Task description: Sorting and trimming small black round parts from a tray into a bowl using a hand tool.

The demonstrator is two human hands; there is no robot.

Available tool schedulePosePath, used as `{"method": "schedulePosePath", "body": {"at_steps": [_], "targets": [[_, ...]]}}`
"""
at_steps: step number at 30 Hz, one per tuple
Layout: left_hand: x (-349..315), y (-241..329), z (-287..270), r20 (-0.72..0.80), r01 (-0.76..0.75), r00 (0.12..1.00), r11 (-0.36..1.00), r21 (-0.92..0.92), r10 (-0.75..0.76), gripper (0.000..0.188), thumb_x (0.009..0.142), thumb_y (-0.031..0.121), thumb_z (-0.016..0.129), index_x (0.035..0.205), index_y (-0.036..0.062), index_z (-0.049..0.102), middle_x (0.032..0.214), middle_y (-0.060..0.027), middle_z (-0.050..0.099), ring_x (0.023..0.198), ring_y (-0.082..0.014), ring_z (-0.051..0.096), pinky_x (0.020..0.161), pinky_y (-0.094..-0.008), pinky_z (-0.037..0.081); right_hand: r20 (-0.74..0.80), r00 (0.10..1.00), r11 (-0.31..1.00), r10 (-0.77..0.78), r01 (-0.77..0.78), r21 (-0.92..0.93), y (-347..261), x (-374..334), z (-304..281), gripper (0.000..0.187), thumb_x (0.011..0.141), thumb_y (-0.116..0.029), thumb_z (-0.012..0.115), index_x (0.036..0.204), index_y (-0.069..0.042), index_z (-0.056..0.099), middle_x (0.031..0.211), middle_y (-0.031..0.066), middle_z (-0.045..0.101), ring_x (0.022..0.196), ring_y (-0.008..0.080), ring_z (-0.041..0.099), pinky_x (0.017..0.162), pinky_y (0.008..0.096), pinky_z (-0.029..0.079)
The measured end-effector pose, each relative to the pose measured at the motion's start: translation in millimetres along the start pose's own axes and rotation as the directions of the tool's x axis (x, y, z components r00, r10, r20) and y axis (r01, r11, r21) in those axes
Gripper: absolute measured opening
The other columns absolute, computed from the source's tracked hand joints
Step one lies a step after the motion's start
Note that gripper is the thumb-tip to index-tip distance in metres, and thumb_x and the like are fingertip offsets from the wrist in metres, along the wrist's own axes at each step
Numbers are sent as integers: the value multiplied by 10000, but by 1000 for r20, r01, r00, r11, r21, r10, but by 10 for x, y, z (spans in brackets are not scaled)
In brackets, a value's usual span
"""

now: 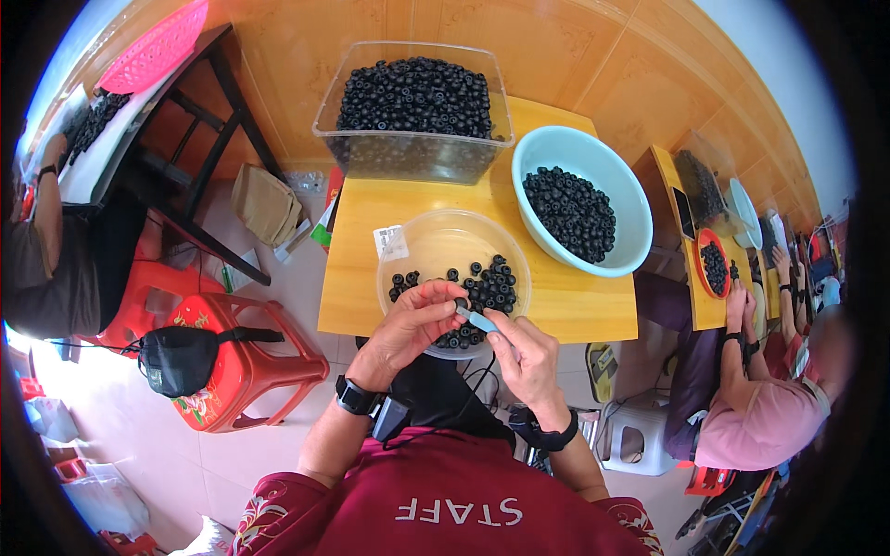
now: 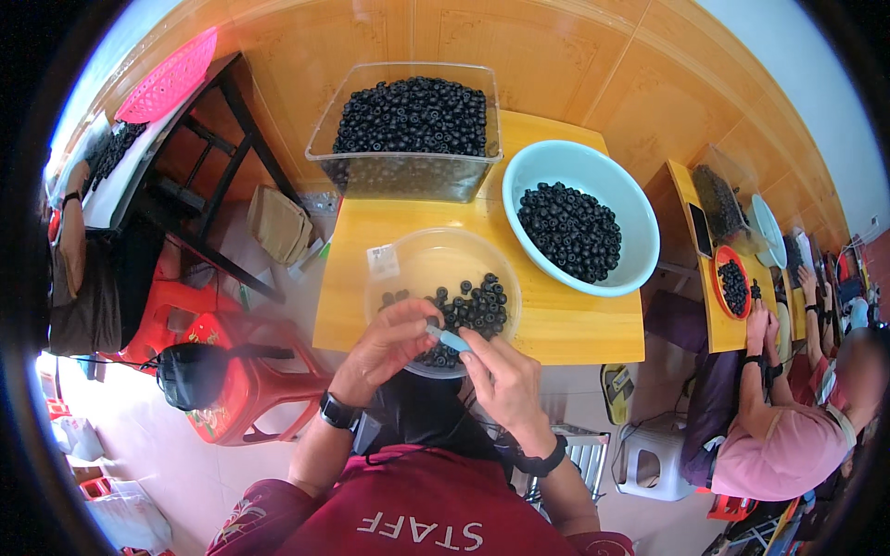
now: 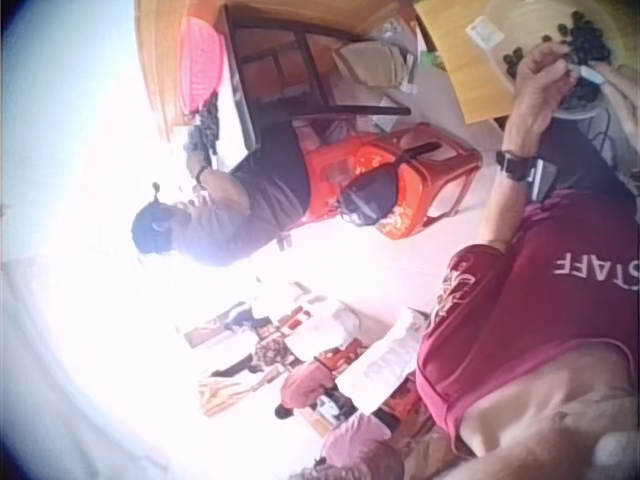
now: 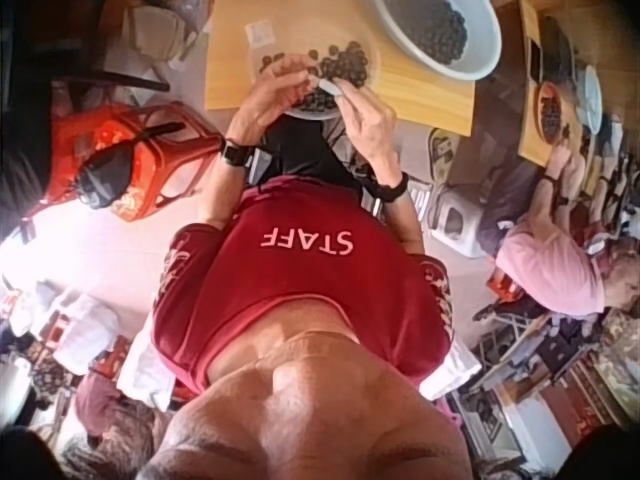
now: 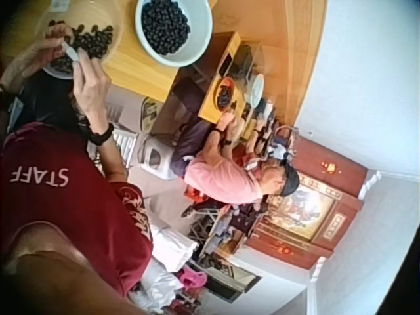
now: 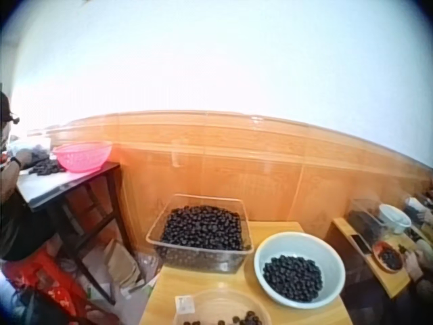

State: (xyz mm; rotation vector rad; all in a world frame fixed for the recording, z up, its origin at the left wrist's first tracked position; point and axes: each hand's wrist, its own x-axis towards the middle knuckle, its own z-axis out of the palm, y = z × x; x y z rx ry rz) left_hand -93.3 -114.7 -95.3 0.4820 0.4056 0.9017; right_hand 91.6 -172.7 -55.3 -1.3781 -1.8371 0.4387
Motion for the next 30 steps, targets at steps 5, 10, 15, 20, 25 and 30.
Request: {"method": "schedulePosePath", "body": {"at_steps": [5, 10, 15, 20, 25, 30], "targets": [[-15, -7, 10, -12, -4, 1000, 1000, -5, 4, 234, 834, 47, 625, 1059, 29, 561, 995, -69, 592, 896, -139, 578, 787, -256, 501, 13, 1000, 1000, 5, -5, -17, 3, -7, -6, 248, 803, -106, 646, 1048, -72, 651, 645, 85, 531, 521, 234, 543, 487, 334, 423], [-2, -26, -39, 20, 20, 1000, 1000, -21, -20, 199, 834, 41, 626, 1023, 35, 563, 985, -71, 599, 883, -142, 593, 793, -252, 512, 18, 1000, 1000, -9, 10, -27, 17, 0, -13, 241, 804, -113, 648, 1041, -71, 654, 642, 84, 533, 526, 236, 547, 486, 337, 425], [8, -20, -78, 21, 40, 999, 999, -15, -39, 166, 830, 21, 625, 987, 38, 574, 987, -78, 611, 848, -152, 615, 780, -251, 523, 32, 999, 1000, -20, 21, -24, 32, 13, -19, 235, 806, -114, 645, 1037, -71, 656, 646, 81, 536, 521, 236, 546, 482, 334, 428], [6, 16, -81, 55, 42, 998, 999, -8, -41, 146, 818, 4, 631, 954, 43, 597, 984, -95, 619, 833, -161, 624, 752, -252, 533, 43, 998, 999, -52, 52, -11, 66, 33, -24, 248, 796, -93, 650, 1043, -73, 654, 645, 82, 528, 515, 237, 542, 476, 343, 425], [-33, 58, -26, -36, 12, 999, 1000, 8, -12, 106, 823, 10, 636, 917, 11, 586, 905, -94, 629, 770, -158, 630, 724, -255, 526, 46, 997, 998, -57, 56, 24, 106, 71, 30, 272, 783, -65, 655, 1054, -84, 650, 654, 92, 531, 524, 253, 547, 473, 354, 425], [-166, 137, 121, 157, 36, 987, 999, -29, -31, 97, 820, 22, 646, 886, 28, 576, 924, -103, 631, 763, -154, 623, 717, -250, 520, -75, 997, 994, 35, -43, -103, 570, 76, 111, 193, 826, -113, 616, 1008, -67, 662, 694, 127, 595, 583, 303, 583, 520, 376, 448]]}}
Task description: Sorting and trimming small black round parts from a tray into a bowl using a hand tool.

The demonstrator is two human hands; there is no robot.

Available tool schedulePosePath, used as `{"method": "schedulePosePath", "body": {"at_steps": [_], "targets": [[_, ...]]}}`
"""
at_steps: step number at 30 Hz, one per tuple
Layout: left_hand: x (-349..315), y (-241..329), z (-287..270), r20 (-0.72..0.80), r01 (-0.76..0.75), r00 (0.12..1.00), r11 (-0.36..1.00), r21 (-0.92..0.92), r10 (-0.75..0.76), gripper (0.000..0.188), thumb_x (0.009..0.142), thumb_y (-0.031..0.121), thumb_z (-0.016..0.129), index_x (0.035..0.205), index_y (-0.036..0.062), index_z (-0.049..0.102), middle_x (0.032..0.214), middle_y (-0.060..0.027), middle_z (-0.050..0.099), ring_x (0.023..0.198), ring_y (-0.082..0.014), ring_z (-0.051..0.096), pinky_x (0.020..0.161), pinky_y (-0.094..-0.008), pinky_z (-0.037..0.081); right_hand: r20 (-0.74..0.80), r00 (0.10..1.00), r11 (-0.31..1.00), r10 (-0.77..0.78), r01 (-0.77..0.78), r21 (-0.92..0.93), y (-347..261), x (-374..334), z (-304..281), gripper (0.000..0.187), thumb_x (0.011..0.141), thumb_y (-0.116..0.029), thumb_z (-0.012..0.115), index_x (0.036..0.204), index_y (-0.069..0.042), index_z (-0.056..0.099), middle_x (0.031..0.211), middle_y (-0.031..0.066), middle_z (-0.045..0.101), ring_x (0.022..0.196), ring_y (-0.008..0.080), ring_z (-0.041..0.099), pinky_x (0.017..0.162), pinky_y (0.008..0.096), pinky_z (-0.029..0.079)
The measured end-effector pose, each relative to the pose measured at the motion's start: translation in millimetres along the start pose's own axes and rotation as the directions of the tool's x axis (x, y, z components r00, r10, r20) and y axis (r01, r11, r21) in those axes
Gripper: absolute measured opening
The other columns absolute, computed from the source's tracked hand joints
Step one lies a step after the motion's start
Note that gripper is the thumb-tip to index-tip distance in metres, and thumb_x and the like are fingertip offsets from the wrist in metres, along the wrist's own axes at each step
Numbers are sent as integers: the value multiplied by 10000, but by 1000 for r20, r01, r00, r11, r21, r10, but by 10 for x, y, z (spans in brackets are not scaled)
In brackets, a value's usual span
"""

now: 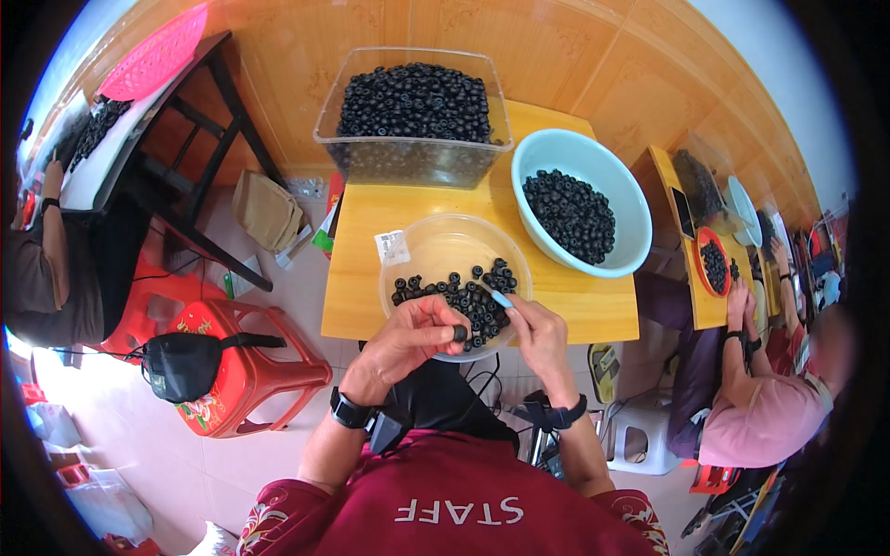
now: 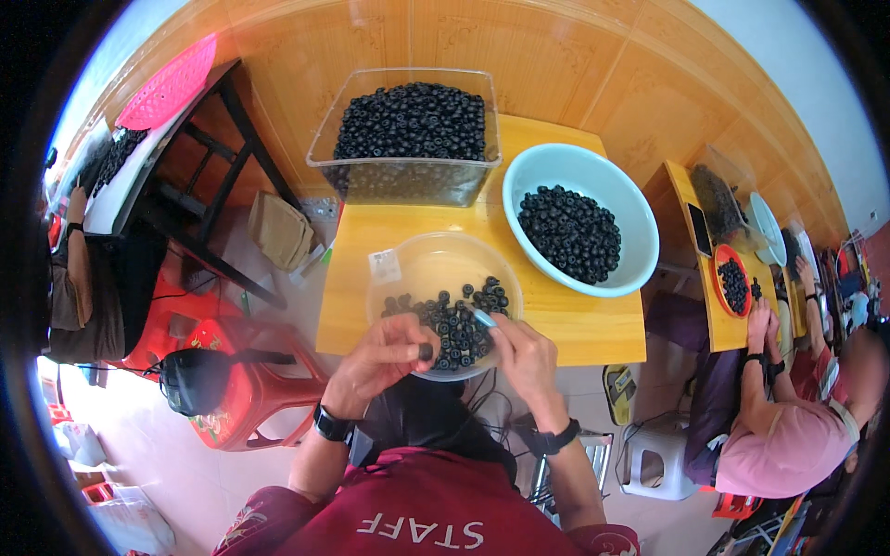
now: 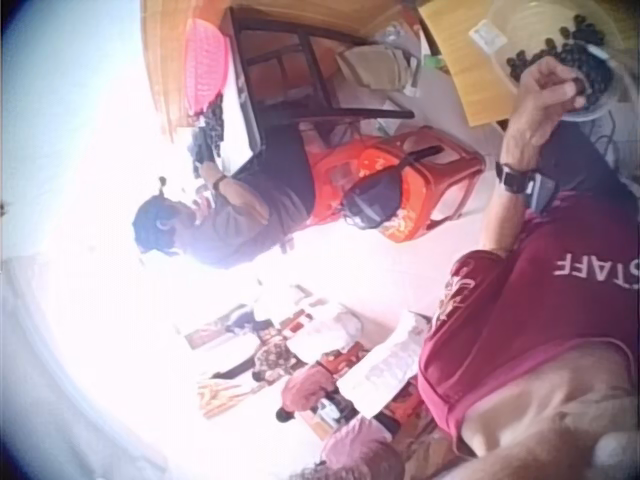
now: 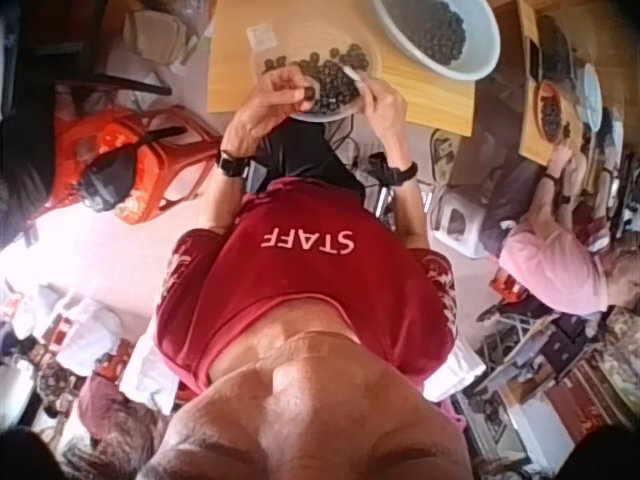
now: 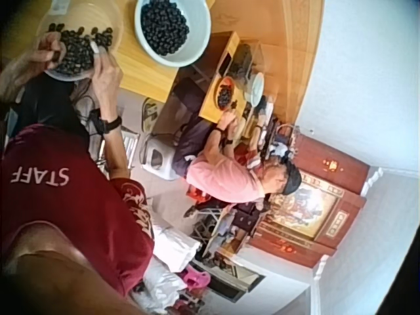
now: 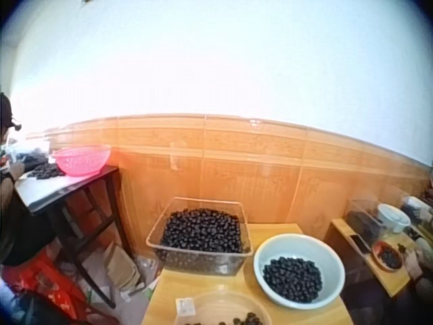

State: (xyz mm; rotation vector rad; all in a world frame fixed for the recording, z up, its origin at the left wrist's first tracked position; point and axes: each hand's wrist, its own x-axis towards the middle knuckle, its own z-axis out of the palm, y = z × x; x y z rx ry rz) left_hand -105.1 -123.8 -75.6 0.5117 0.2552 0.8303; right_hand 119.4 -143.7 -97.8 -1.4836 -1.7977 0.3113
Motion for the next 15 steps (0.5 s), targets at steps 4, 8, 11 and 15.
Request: {"method": "schedulePosePath", "body": {"at_steps": [4, 8, 11, 15], "targets": [[7, -11, -105, -81, -16, 997, 1000, -2, 16, 103, 820, 21, 645, 896, 29, 575, 937, -86, 631, 779, -147, 617, 723, -244, 518, 68, 993, 995, 97, -97, -10, -143, -8, -118, 174, 844, -128, 596, 987, -56, 666, 717, 140, 614, 612, 309, 601, 540, 370, 456], [28, -14, -81, -98, -33, 995, 999, -42, 29, 119, 831, 18, 629, 940, 32, 584, 955, -88, 629, 786, -147, 619, 731, -245, 519, 40, 994, 994, 101, -102, 35, -113, -74, -68, 171, 846, -126, 594, 983, -52, 665, 714, 141, 614, 619, 311, 604, 547, 368, 458], [27, -35, -109, -100, -33, 995, 997, -65, 26, 160, 844, 15, 610, 1000, 38, 585, 971, -89, 626, 793, -143, 618, 738, -245, 520, 26, 991, 989, 131, -133, 62, -120, -116, -49, 169, 846, -126, 594, 980, -50, 664, 716, 142, 617, 636, 313, 611, 554, 366, 460], [27, -27, -108, -139, -54, 989, 998, -36, 48, 212, 837, 4, 609, 1044, 41, 577, 982, -81, 621, 805, -134, 609, 759, -243, 512, 45, 987, 988, 151, -152, 8, -156, -143, -59, 173, 845, -128, 594, 984, -51, 662, 736, 144, 627, 648, 314, 616, 561, 367, 464]]}}
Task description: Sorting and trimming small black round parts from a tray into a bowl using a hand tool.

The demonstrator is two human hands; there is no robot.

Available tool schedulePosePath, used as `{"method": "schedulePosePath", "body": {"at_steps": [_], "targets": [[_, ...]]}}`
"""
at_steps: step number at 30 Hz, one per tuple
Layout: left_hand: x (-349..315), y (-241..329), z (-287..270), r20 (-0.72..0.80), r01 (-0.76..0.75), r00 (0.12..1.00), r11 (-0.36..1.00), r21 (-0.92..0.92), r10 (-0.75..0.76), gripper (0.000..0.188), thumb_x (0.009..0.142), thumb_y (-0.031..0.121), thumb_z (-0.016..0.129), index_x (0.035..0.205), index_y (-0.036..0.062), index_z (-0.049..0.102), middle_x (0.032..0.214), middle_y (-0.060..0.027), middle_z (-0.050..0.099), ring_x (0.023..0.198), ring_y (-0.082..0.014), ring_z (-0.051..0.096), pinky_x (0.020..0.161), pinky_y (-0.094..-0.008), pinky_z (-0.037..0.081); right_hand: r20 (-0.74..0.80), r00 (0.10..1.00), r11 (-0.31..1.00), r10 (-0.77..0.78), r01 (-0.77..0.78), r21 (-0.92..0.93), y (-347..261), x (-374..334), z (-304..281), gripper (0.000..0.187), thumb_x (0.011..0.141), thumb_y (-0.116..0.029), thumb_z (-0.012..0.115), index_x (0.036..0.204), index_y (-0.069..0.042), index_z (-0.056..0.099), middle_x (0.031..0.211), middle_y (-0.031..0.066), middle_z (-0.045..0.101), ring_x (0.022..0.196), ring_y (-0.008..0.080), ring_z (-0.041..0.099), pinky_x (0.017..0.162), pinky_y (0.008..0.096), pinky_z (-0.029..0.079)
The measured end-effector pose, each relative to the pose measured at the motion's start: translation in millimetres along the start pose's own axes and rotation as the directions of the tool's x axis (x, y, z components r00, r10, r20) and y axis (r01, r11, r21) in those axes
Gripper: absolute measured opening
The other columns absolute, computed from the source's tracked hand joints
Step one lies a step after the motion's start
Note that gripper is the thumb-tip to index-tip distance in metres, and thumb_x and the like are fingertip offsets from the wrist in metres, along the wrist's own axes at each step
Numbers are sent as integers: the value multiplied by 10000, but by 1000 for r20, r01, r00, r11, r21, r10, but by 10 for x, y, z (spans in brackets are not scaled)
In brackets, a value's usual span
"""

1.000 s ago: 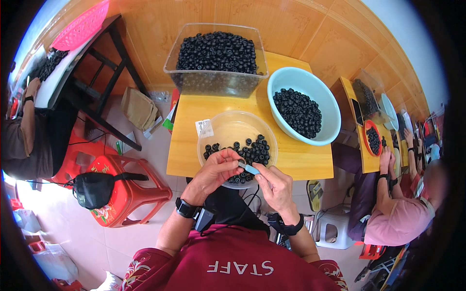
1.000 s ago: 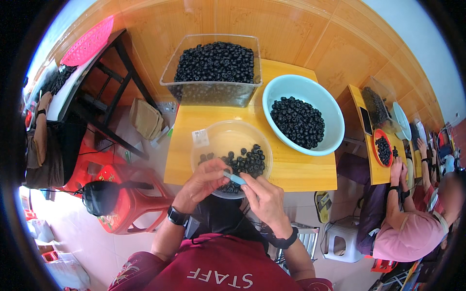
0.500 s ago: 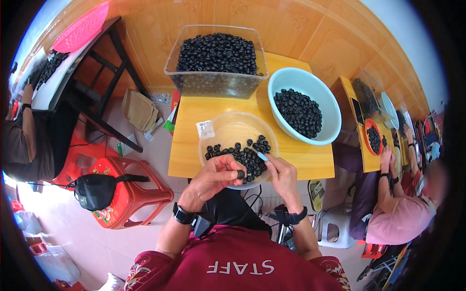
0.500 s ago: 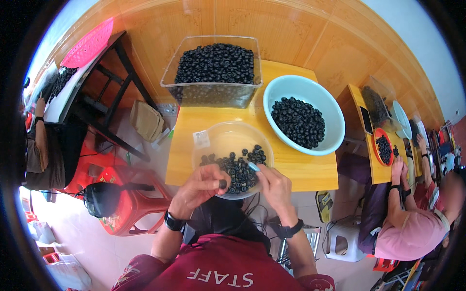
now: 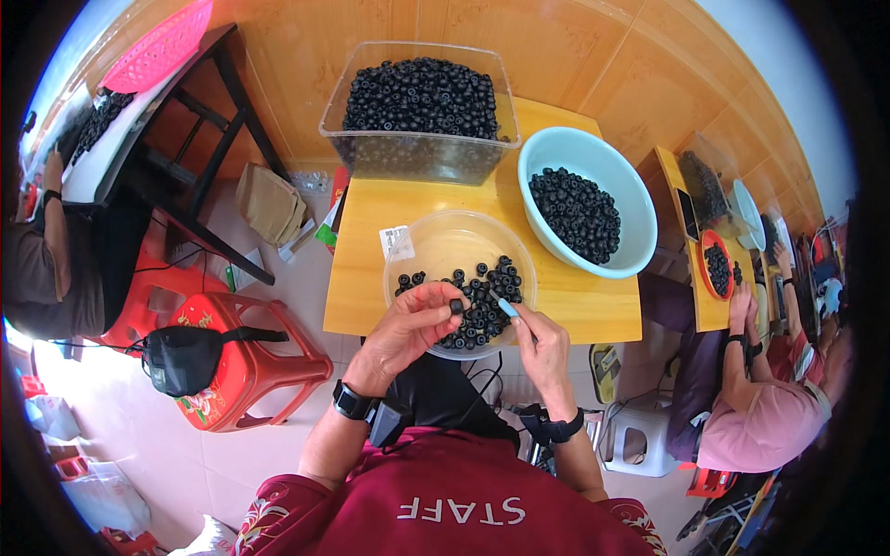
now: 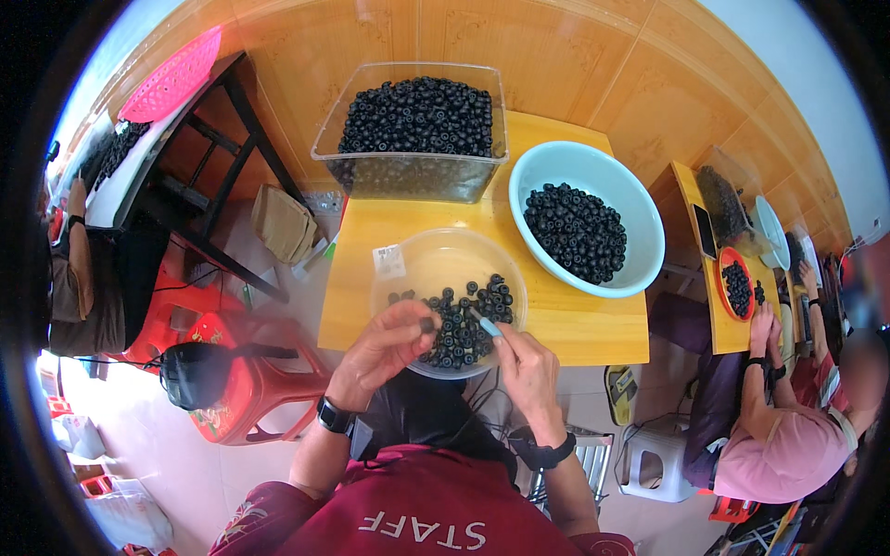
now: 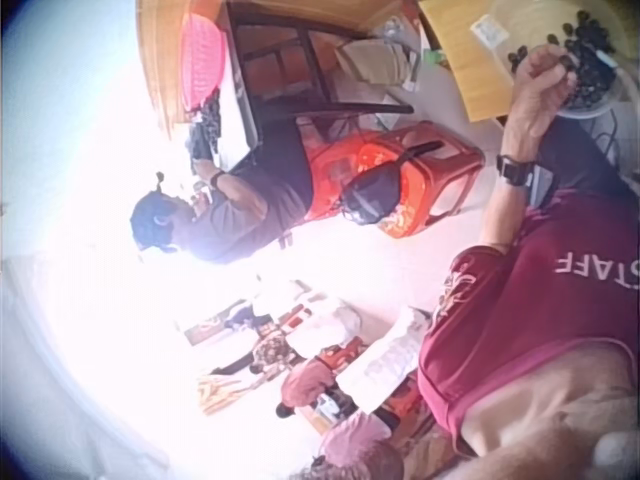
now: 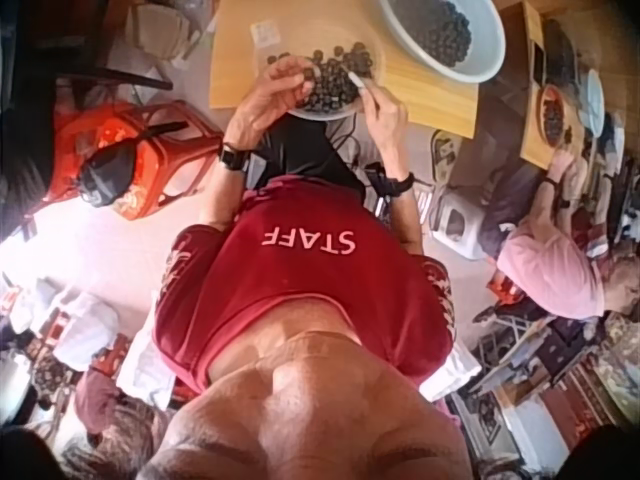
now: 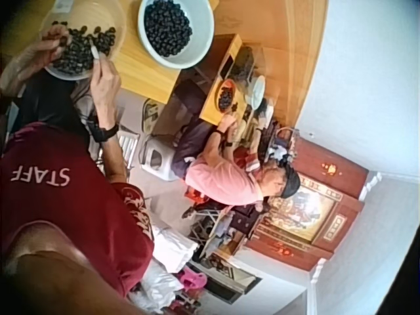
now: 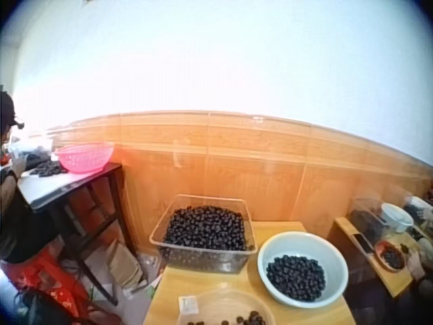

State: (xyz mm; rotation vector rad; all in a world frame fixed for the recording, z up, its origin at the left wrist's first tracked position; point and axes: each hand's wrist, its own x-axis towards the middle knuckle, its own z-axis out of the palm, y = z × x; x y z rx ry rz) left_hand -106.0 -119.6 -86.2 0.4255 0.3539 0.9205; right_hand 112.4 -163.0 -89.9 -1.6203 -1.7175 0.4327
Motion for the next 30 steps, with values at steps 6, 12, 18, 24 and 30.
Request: {"method": "schedulePosePath", "body": {"at_steps": [6, 12, 18, 24, 30], "targets": [[46, -12, 75, -78, -70, 993, 980, 187, 86, 182, 806, -19, 624, 953, 65, 558, 903, -28, 596, 822, -106, 568, 761, -220, 463, -31, 999, 999, 26, -25, 20, 82, -64, -14, 213, 841, -154, 603, 1012, -36, 649, 797, 155, 645, 681, 315, 629, 590, 366, 483], [213, 92, 7, -106, -66, 989, 959, 277, 99, 146, 804, 12, 647, 858, 92, 537, 774, 16, 547, 689, -55, 498, 608, -189, 405, -57, 990, 989, 133, -128, 72, 106, -187, -62, 392, 805, -225, 662, 1128, -15, 586, 960, 189, 649, 798, 335, 647, 673, 366, 508], [675, 213, 278, -132, 86, 991, 840, 536, -17, 115, 820, 71, 667, 829, 78, 552, 734, 26, 557, 619, -42, 493, 557, -163, 396, -40, 948, 937, 316, -305, 170, 166, -377, -66, 373, 813, -216, 662, 1117, -11, 593, 967, 219, 640, 843, 359, 639, 688, 376, 504], [876, 112, 417, -54, 170, 985, 957, 236, -162, 138, 861, 94, 619, 984, 33, 605, 859, -29, 634, 688, -69, 565, 636, -179, 457, -203, 962, 958, 181, -126, 256, 161, -402, -131, 292, 847, -113, 599, 1096, 38, 589, 917, 176, 652, 725, 184, 612, 655, 298, 474], [536, -11, 356, -27, 91, 996, 986, 142, -88, 214, 874, 60, 583, 1081, 8, 586, 938, -53, 626, 754, -98, 593, 722, -214, 493, -177, 983, 952, 41, 15, 306, -21, -213, -279, 244, 849, -80, 580, 1065, 29, 612, 800, 128, 620, 671, 176, 574, 621, 287, 449]]}}
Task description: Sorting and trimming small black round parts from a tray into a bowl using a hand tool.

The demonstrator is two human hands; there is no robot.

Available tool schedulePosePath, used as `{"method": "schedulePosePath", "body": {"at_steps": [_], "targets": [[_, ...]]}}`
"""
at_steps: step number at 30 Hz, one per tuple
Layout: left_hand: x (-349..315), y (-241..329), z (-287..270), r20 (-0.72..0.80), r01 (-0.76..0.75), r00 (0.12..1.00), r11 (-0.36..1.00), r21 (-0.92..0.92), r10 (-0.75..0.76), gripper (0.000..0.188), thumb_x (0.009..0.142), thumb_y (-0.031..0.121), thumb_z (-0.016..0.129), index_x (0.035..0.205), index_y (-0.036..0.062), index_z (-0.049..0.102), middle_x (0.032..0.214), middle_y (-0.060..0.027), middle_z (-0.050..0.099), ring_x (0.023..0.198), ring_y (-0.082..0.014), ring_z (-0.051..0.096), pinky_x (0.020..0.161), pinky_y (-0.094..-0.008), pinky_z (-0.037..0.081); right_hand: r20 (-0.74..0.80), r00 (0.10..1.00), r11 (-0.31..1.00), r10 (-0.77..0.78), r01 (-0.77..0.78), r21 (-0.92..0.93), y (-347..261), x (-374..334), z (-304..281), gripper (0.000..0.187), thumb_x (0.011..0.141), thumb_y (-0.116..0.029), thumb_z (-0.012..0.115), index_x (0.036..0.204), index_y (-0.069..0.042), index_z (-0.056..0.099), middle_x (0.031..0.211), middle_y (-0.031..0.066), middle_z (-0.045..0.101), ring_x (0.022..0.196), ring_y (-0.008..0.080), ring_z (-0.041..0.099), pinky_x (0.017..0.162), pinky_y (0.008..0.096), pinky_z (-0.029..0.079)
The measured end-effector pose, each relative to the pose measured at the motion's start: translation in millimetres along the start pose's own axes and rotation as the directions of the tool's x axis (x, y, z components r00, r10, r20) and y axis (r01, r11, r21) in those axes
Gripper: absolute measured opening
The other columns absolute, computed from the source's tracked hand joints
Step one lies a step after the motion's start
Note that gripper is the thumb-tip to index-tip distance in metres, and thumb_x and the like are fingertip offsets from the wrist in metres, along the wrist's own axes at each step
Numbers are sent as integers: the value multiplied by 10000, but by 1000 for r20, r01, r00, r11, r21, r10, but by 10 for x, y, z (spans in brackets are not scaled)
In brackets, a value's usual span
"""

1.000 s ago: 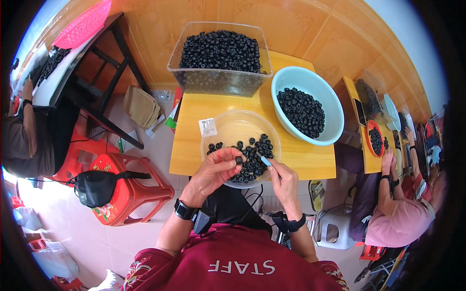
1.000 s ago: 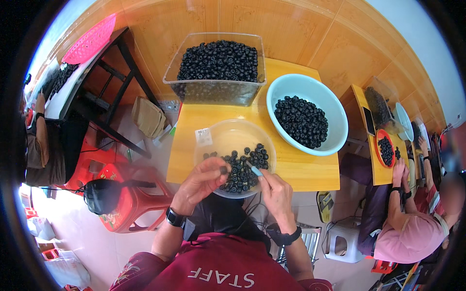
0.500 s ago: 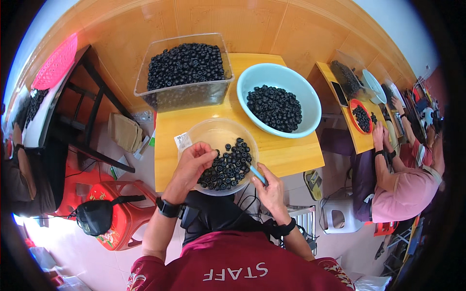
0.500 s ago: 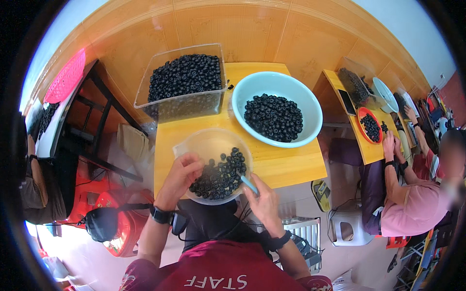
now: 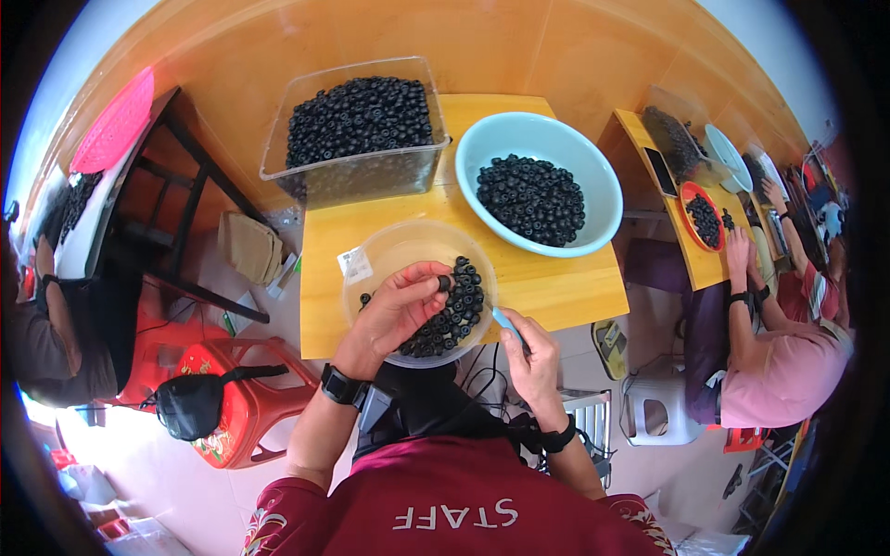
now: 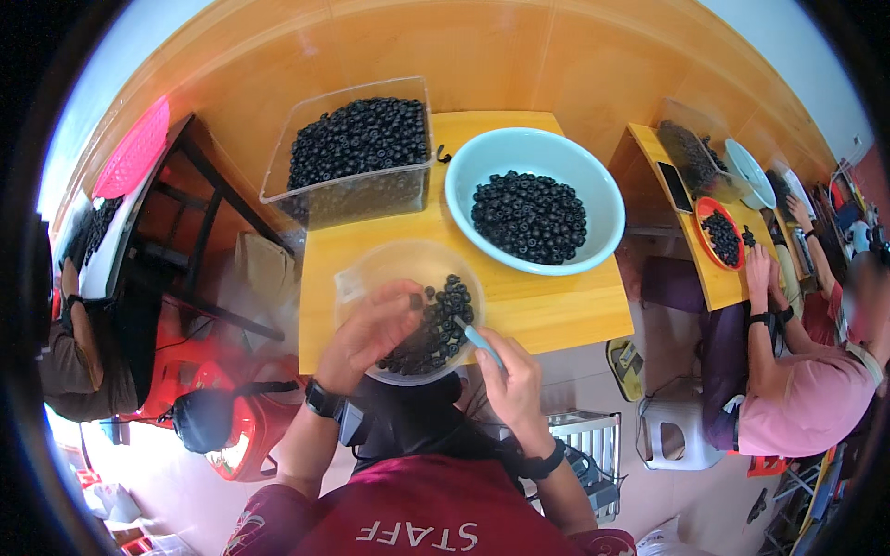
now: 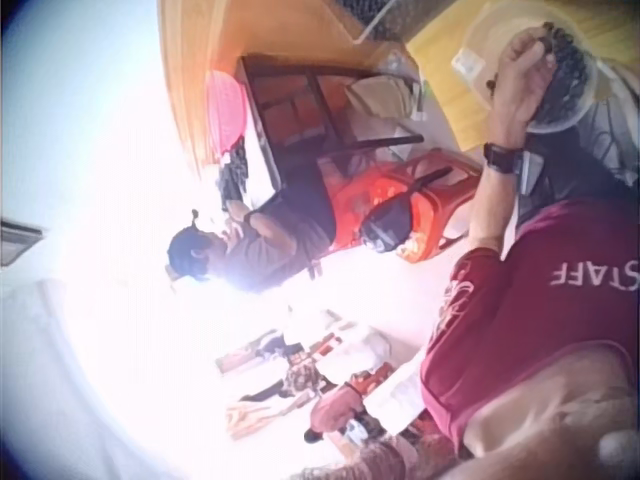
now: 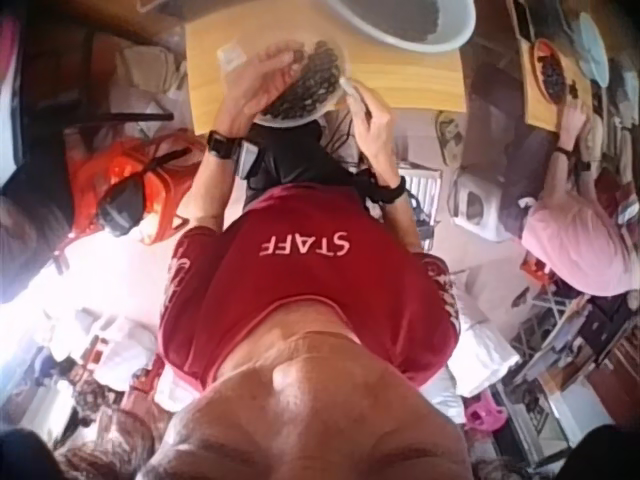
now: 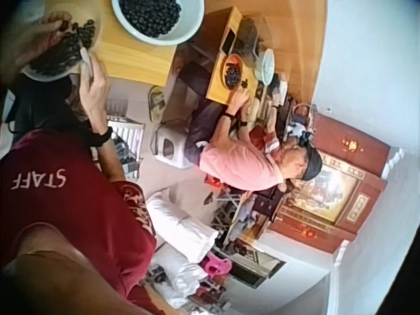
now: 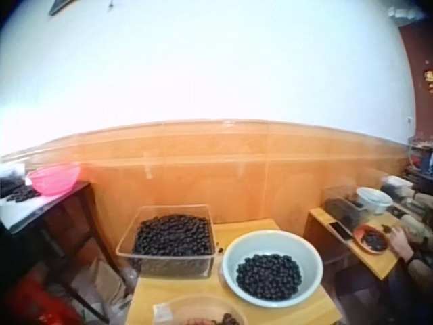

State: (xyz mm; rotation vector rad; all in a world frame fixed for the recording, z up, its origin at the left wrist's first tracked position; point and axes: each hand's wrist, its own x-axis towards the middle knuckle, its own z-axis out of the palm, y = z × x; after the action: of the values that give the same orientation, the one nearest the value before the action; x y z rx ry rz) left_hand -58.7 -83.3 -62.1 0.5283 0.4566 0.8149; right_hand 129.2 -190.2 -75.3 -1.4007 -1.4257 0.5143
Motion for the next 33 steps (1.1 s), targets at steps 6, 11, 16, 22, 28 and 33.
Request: {"method": "schedulePosePath", "body": {"at_steps": [6, 11, 16, 22, 28, 33], "targets": [[-177, -117, -136, 20, 3, 1000, 996, -87, -2, 231, 865, 40, 591, 1095, 21, 576, 965, -47, 616, 777, -103, 590, 727, -216, 499, 123, 991, 993, -57, 68, -92, -226, 109, 140, 250, 793, -85, 660, 1035, -24, 638, 726, 101, 599, 557, 194, 577, 502, 292, 440], [-269, -135, -119, -19, -17, 1000, 997, -80, 16, 215, 867, 43, 594, 1080, 16, 576, 944, -39, 609, 785, -91, 588, 734, -207, 502, 163, 977, 974, -138, 164, -158, -264, 122, 221, 266, 774, -103, 684, 1031, -48, 644, 678, 81, 561, 534, 203, 563, 492, 312, 439], [-315, -140, -129, -7, -5, 1000, 998, -63, 5, 212, 867, 42, 597, 1076, 18, 574, 921, -26, 600, 788, -87, 588, 739, -207, 505, 169, 971, 962, -168, 198, -185, -283, 120, 242, 270, 778, -112, 682, 1039, -55, 643, 672, 79, 552, 534, 207, 564, 494, 318, 441], [-323, -178, -177, 12, 3, 1000, 995, -104, -1, 190, 869, 50, 599, 1054, 21, 572, 900, -19, 595, 782, -89, 591, 733, -208, 509, 140, 972, 965, -190, 212, -158, -281, 121, 261, 255, 786, -57, 651, 1041, -43, 652, 624, 69, 510, 483, 166, 463, 457, 291, 366], [-348, -167, -216, 61, 33, 998, 990, -136, -25, 169, 856, 50, 615, 1015, 27, 567, 909, -43, 609, 776, -107, 596, 726, -213, 509, 171, 966, 953, -194, 227, -201, -183, 154, 262, 239, 792, -121, 662, 1023, -58, 650, 655, 91, 552, 539, 250, 564, 500, 336, 444], [-383, -133, -135, 158, 55, 987, 985, -162, -29, 157, 849, 51, 621, 996, 33, 567, 925, -61, 620, 767, -119, 600, 706, -209, 509, 71, 997, 964, -40, 57, -259, 19, 207, 168, 193, 818, -119, 625, 992, -44, 659, 698, 124, 612, 561, 275, 587, 516, 340, 456]]}}
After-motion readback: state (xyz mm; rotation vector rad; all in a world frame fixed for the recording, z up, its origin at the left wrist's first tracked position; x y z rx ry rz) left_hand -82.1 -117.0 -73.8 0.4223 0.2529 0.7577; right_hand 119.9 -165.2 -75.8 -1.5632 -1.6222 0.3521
